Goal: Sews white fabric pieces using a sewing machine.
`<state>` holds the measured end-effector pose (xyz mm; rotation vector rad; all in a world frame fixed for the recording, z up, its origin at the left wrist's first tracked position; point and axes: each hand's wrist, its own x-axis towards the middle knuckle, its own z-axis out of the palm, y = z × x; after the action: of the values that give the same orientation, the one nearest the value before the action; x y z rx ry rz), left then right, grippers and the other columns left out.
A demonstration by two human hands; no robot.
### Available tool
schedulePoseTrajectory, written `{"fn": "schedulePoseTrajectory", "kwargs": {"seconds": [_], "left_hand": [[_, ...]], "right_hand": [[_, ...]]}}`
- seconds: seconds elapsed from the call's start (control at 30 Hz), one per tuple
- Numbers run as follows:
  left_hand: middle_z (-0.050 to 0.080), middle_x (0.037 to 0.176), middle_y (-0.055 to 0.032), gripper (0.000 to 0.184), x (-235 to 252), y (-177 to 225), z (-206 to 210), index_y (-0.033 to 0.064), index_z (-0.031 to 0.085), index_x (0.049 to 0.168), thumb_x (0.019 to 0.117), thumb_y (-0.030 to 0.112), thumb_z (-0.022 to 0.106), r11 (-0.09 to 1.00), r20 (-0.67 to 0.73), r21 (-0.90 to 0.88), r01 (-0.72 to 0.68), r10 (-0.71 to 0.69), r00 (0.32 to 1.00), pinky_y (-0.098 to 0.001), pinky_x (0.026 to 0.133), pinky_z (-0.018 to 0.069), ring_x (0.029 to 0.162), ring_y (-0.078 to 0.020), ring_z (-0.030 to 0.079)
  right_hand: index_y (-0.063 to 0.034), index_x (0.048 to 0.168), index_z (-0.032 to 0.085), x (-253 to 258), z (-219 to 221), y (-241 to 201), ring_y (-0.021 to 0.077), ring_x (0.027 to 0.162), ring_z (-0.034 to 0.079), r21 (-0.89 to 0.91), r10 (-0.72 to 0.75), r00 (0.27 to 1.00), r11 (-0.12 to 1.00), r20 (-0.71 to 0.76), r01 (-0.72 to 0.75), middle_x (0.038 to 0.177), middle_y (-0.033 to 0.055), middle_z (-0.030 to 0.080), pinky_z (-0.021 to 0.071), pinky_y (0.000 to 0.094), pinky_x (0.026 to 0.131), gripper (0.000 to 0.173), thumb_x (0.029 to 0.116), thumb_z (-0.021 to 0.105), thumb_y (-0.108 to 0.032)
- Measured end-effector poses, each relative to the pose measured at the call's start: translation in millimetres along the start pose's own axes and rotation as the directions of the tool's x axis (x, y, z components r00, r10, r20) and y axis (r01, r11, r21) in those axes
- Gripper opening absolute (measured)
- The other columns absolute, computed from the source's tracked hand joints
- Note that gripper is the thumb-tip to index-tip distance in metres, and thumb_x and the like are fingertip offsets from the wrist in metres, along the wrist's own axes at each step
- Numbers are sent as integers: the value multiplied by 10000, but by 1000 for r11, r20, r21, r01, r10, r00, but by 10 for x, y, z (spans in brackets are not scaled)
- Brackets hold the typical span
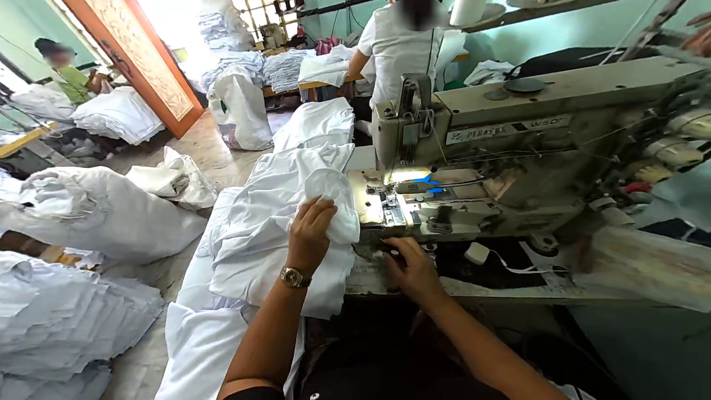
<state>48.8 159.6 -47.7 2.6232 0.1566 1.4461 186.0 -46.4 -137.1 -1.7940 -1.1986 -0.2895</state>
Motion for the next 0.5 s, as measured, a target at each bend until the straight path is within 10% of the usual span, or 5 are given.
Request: {"fn": "schedulePoseTrajectory", "kwargs": {"seconds": [0.23, 0.37, 0.5], "left_hand": [[750, 965, -63, 221, -46, 263, -185, 15, 722, 1038, 823, 62, 732, 932, 63, -302, 201, -191, 980, -281, 823, 609, 894, -102, 718], [724, 982, 1, 200, -13, 451, -447, 43, 657, 1128, 937, 54, 597, 527, 272, -695, 489, -437, 857, -300, 786, 611, 866, -76, 700], [722, 1001, 70, 147, -30, 580, -801, 158, 703, 1076, 938, 132, 658, 383, 252, -822, 422, -422, 871, -242, 798, 597, 895, -34, 686]], "right_hand": [[-68, 1105, 728, 736, -163, -437, 337, 838, 696, -308, -74, 997, 949, -6, 69, 928, 146, 690, 578, 490, 674, 206, 968, 619, -176], [-83, 1026, 753, 799, -193, -474, 297, 709, 680, -277, -49, 998, 959, 39, 58, 816, 114, 669, 552, 485, 581, 185, 961, 604, -171], [-86, 1126, 727, 623, -198, -468, 221, 796, 681, 19, 50, 996, 999, 69, -51, 965, 101, 697, 583, 445, 684, 263, 958, 655, -275]]}}
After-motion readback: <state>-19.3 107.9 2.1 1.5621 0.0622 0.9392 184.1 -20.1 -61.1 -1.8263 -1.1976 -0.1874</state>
